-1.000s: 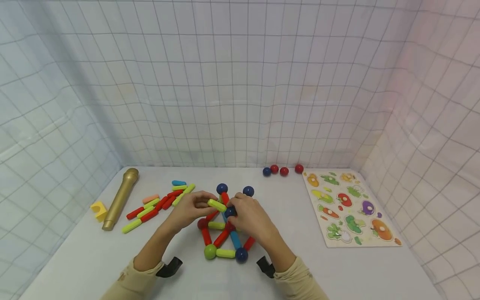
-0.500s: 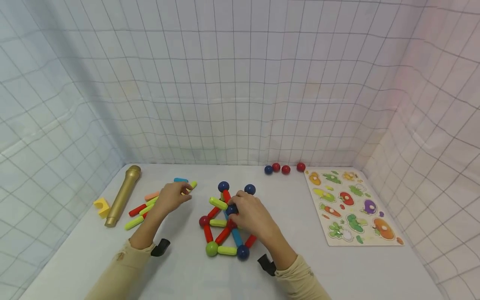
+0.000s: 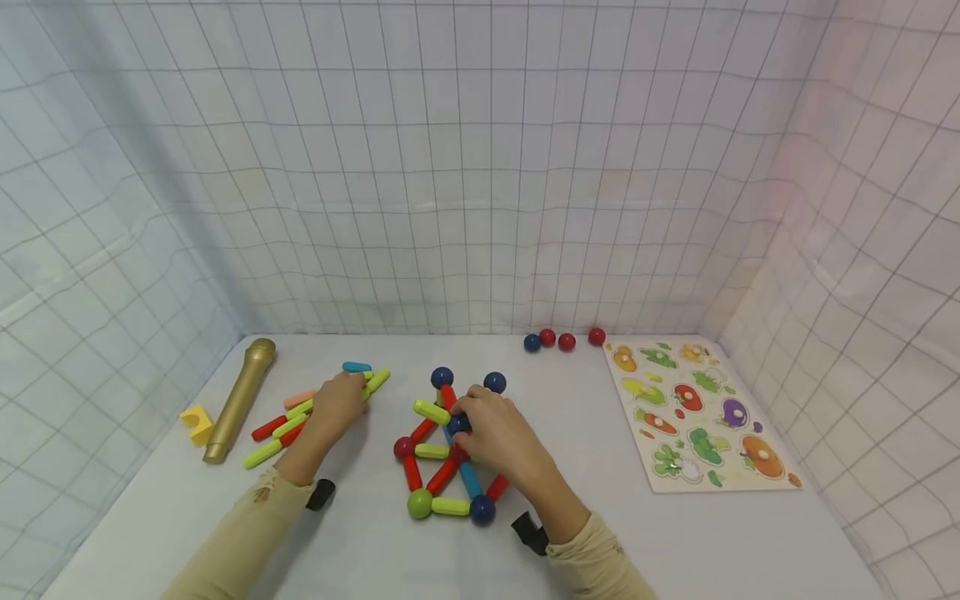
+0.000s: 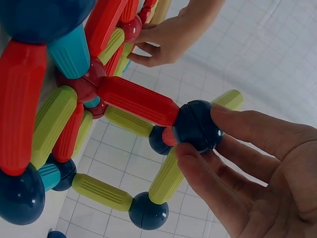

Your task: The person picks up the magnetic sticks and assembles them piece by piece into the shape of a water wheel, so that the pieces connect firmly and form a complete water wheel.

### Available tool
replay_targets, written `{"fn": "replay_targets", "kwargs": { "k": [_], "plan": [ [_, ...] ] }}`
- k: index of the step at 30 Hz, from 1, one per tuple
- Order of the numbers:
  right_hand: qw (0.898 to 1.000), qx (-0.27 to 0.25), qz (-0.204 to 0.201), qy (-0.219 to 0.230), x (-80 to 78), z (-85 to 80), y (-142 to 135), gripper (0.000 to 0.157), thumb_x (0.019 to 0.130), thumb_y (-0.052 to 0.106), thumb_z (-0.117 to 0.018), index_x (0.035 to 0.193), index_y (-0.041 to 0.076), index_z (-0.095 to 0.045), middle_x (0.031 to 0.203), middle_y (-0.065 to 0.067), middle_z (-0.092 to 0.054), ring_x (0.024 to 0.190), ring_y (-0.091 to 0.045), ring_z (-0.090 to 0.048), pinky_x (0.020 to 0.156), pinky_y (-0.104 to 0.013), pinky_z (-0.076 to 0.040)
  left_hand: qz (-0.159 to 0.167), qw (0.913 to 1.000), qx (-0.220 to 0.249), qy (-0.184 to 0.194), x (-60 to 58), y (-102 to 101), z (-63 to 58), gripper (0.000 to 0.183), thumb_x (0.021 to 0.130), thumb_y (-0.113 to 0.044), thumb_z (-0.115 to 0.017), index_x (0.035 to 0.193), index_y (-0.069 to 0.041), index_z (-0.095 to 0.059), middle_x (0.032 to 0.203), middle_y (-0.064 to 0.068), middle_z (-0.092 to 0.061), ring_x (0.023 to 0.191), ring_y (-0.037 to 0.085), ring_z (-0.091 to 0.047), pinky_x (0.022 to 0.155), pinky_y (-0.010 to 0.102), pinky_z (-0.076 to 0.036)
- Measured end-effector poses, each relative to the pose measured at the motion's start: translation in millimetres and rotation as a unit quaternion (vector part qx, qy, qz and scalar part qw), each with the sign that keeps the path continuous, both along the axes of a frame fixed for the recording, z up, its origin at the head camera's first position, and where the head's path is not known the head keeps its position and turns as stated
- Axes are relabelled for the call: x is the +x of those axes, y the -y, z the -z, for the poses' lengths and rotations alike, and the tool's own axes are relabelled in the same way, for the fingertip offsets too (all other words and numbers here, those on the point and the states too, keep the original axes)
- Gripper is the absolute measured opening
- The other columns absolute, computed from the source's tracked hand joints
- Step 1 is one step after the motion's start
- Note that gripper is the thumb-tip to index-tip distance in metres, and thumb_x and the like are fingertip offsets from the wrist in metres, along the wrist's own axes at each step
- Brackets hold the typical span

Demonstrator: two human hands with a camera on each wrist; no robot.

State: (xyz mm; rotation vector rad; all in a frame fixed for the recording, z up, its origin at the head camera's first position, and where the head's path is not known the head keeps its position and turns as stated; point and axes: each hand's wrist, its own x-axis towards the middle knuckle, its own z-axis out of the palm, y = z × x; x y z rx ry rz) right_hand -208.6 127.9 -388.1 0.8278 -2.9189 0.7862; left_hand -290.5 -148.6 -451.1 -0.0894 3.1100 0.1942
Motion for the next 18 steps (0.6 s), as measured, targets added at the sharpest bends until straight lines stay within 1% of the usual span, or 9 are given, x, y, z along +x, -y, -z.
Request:
{"fn": "replay_targets", "kwargs": {
  "k": [4,9,11,13,14,15,17,18],
  "plan": [
    [1.000,-0.004,0.004,0.006,-0.5,-0.1,1.2,0.032,0.083,0.017,-0.077,0.113,0.008,-0.070,0.108,-0.005,-0.065,0.086,-0.014,-0.057,0.075,-0.028,-0.056,0.012,0.9998,-0.012,0.007,1.4,1.9,0.5,0.025,0.095,-0.006,-0.057,0.119,-0.003,-0.063,0.101,0.021,-0.067,0.083,0.036,-0.066,0.069,0.047,-0.056],
    [1.000,-0.002,0.006,0.007,-0.7,-0.9,1.4,0.032,0.083,0.017,-0.077,0.113,0.008,-0.070,0.109,-0.005,-0.064,0.087,-0.015,-0.057,0.076,-0.028,-0.056,0.029,0.9981,-0.048,0.025,8.1,-0.5,-0.7,0.026,0.096,-0.007,-0.056,0.121,-0.004,-0.064,0.105,0.026,-0.063,0.090,0.040,-0.063,0.076,0.049,-0.057],
    [1.000,-0.003,0.007,0.007,-0.7,-1.3,0.9,0.032,0.084,0.017,-0.076,0.113,0.008,-0.070,0.109,-0.005,-0.064,0.087,-0.014,-0.057,0.076,-0.028,-0.055,0.034,0.9973,-0.060,0.025,12.1,-1.8,-2.0,0.033,0.097,-0.007,-0.055,0.129,-0.006,-0.060,0.112,0.029,-0.060,0.095,0.043,-0.061,0.080,0.051,-0.056],
    [1.000,-0.005,0.005,0.006,-1.1,-1.1,0.4,0.031,0.083,0.017,-0.077,0.113,0.008,-0.070,0.109,-0.005,-0.064,0.086,-0.014,-0.056,0.075,-0.028,-0.055,0.031,0.9973,-0.064,0.013,16.0,-2.5,-3.4,0.040,0.097,-0.006,-0.054,0.137,-0.005,-0.053,0.116,0.032,-0.058,0.099,0.045,-0.059,0.084,0.052,-0.055],
    [1.000,-0.005,0.004,0.006,-1.3,-1.2,0.1,0.031,0.083,0.016,-0.076,0.113,0.008,-0.070,0.108,-0.005,-0.064,0.086,-0.014,-0.056,0.075,-0.028,-0.054,0.030,0.9978,-0.059,0.003,18.7,-3.3,-4.9,0.042,0.097,-0.005,-0.054,0.139,-0.004,-0.051,0.119,0.032,-0.057,0.101,0.045,-0.059,0.085,0.052,-0.055],
    [1.000,-0.006,0.003,0.007,-1.5,-0.9,-0.1,0.031,0.083,0.017,-0.076,0.113,0.008,-0.070,0.108,-0.005,-0.064,0.086,-0.014,-0.056,0.075,-0.028,-0.054,0.029,0.9987,-0.043,-0.006,21.8,-4.1,-6.6,0.042,0.097,-0.005,-0.055,0.138,-0.002,-0.051,0.119,0.032,-0.058,0.102,0.043,-0.060,0.086,0.051,-0.055],
    [1.000,-0.005,0.002,0.005,-1.7,-0.6,-0.1,0.031,0.084,0.016,-0.076,0.112,0.008,-0.070,0.108,-0.005,-0.064,0.086,-0.014,-0.056,0.074,-0.028,-0.054,0.033,0.9990,0.023,-0.020,28.7,-6.2,-10.5,0.041,0.095,-0.007,-0.059,0.135,0.000,-0.054,0.117,0.028,-0.061,0.099,0.038,-0.061,0.085,0.048,-0.056],
    [1.000,-0.006,0.001,0.005,-1.8,-0.6,0.0,0.031,0.084,0.017,-0.076,0.112,0.008,-0.070,0.108,-0.005,-0.064,0.086,-0.014,-0.056,0.074,-0.028,-0.054,0.040,0.9966,0.069,-0.021,32.9,-7.6,-13.0,0.039,0.093,-0.008,-0.062,0.131,0.000,-0.057,0.114,0.025,-0.063,0.098,0.035,-0.062,0.084,0.045,-0.057]
  ]
}}
